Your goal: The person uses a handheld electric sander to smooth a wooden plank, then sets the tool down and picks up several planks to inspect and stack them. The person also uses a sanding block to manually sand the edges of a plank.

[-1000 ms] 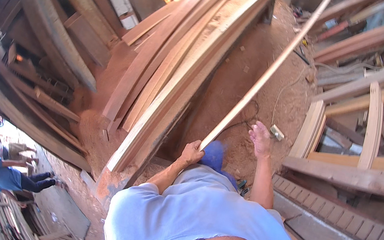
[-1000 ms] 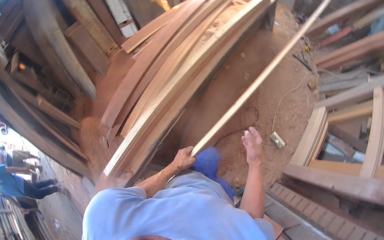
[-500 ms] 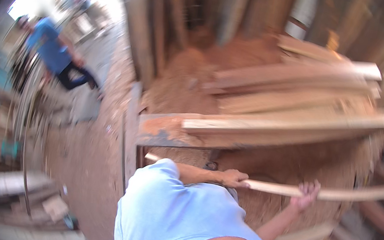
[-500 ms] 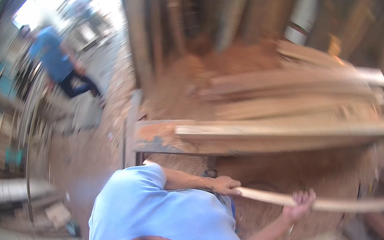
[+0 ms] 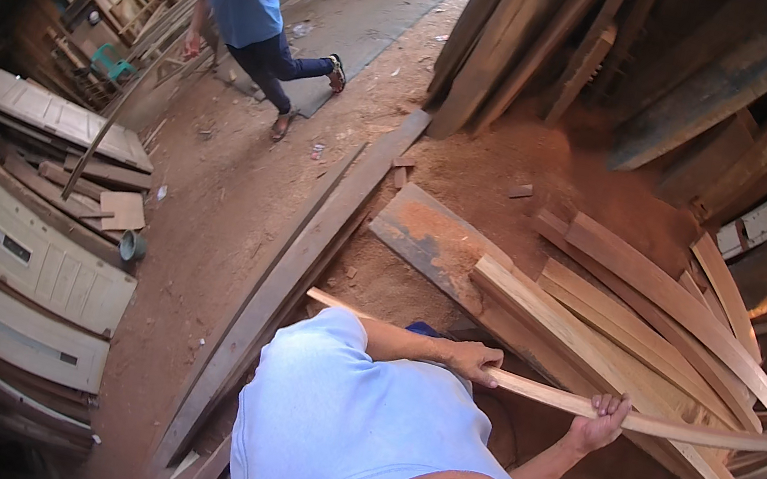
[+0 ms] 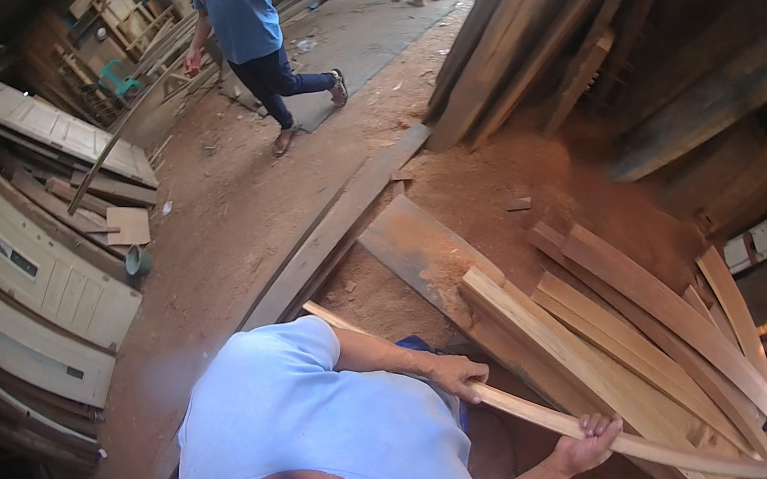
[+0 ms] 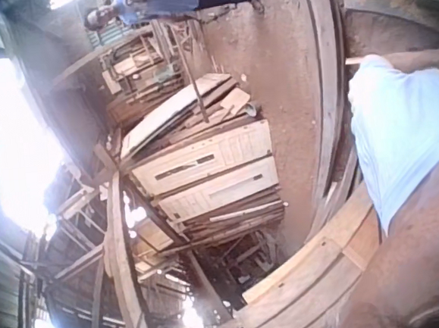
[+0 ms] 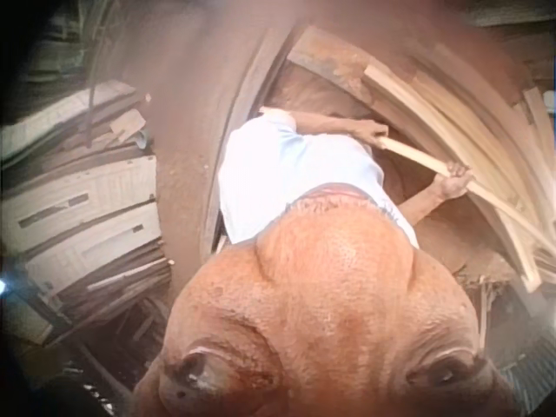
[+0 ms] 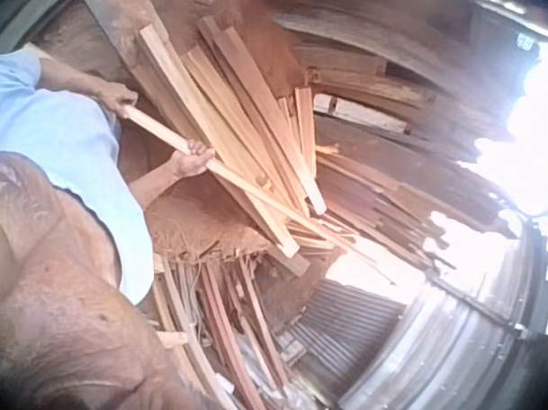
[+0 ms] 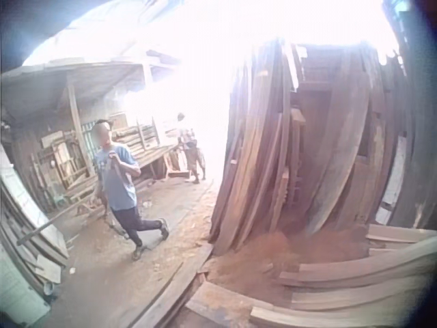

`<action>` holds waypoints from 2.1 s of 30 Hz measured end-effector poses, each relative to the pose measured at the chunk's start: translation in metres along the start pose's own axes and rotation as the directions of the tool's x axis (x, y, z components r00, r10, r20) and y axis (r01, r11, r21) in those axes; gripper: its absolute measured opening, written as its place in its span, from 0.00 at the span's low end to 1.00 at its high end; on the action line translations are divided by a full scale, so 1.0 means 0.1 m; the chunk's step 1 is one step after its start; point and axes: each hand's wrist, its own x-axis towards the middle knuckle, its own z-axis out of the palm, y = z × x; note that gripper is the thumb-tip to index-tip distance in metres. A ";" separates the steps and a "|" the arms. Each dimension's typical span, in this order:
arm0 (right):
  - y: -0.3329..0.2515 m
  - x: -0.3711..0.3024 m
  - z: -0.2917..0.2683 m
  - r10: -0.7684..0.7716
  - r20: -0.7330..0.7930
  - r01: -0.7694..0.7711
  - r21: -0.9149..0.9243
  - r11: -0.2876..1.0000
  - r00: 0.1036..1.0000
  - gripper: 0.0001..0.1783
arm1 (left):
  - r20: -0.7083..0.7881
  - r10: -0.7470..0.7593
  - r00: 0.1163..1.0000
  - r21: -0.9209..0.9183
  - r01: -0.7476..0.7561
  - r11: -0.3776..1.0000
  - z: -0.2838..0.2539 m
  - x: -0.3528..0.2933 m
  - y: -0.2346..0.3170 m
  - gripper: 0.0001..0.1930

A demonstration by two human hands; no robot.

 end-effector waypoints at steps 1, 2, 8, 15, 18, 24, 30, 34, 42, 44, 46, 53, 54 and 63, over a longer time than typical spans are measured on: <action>0.04 0.01 0.01 0.003 -0.004 -0.003 0.002 1.000 1.000 0.12 | -0.105 0.025 0.994 -0.024 -0.027 0.999 0.00 -0.03 0.01 0.31; 0.08 0.04 -0.02 0.000 -0.019 0.000 0.009 1.000 1.000 0.12 | -0.198 0.050 0.979 -0.041 -0.059 0.997 -0.01 -0.05 0.03 0.33; 0.42 -0.17 0.41 -0.096 -0.083 0.084 -0.137 0.987 0.992 0.10 | -0.282 0.290 0.915 -0.118 -0.333 0.936 0.02 0.29 0.07 0.36; 0.20 -0.65 0.51 -0.274 0.146 0.305 -0.601 0.739 0.951 0.21 | 0.114 0.173 0.978 -0.228 -0.144 0.963 0.13 0.82 0.38 0.10; 0.05 -0.87 0.08 -0.235 0.169 0.289 -0.612 0.736 0.957 0.25 | 0.249 0.165 0.954 -0.236 -0.105 0.966 0.05 0.91 0.23 0.13; 0.36 -1.44 -1.48 -0.304 -0.425 -0.207 -0.809 0.551 0.852 0.24 | 0.304 0.145 0.942 -0.214 -0.081 0.973 0.32 1.22 0.39 0.17; 0.18 -1.62 -2.37 -0.251 -0.612 -0.397 -0.720 0.569 0.750 0.24 | 0.380 0.139 0.915 -0.229 -0.052 0.972 0.86 1.79 0.88 0.16; -0.31 -1.21 -2.83 -0.194 -0.508 -0.352 -0.779 0.519 0.839 0.24 | 0.345 0.197 0.918 -0.233 -0.119 0.965 1.41 2.44 1.35 0.16; -3.03 -0.51 -2.57 -0.203 0.093 0.222 -0.311 0.924 0.975 0.24 | 0.273 0.335 0.902 -0.262 -0.266 0.928 2.74 3.76 2.87 0.21; -3.69 -0.39 -2.17 -0.316 0.344 0.366 -0.090 0.926 0.884 0.25 | 0.213 0.393 0.895 -0.345 -0.307 0.887 3.01 4.18 3.17 0.20; -4.11 -0.35 -1.90 -0.418 0.596 0.471 0.076 0.879 0.685 0.27 | 0.194 0.412 0.891 -0.376 -0.320 0.869 3.24 4.55 3.53 0.19; -5.39 -0.05 -2.20 -0.576 0.776 0.571 0.359 0.738 0.258 0.13 | 0.206 0.607 0.767 -0.582 -0.402 0.707 4.06 5.55 5.29 0.11; -5.49 0.04 -2.41 -0.566 0.773 0.579 0.330 0.746 0.288 0.11 | 0.211 0.639 0.740 -0.595 -0.421 0.684 4.22 5.73 5.43 0.11; -6.57 1.51 -4.55 -0.495 0.671 0.613 0.077 0.787 0.552 0.07 | 0.240 0.767 0.595 -0.688 -0.453 0.567 5.75 7.68 6.72 0.14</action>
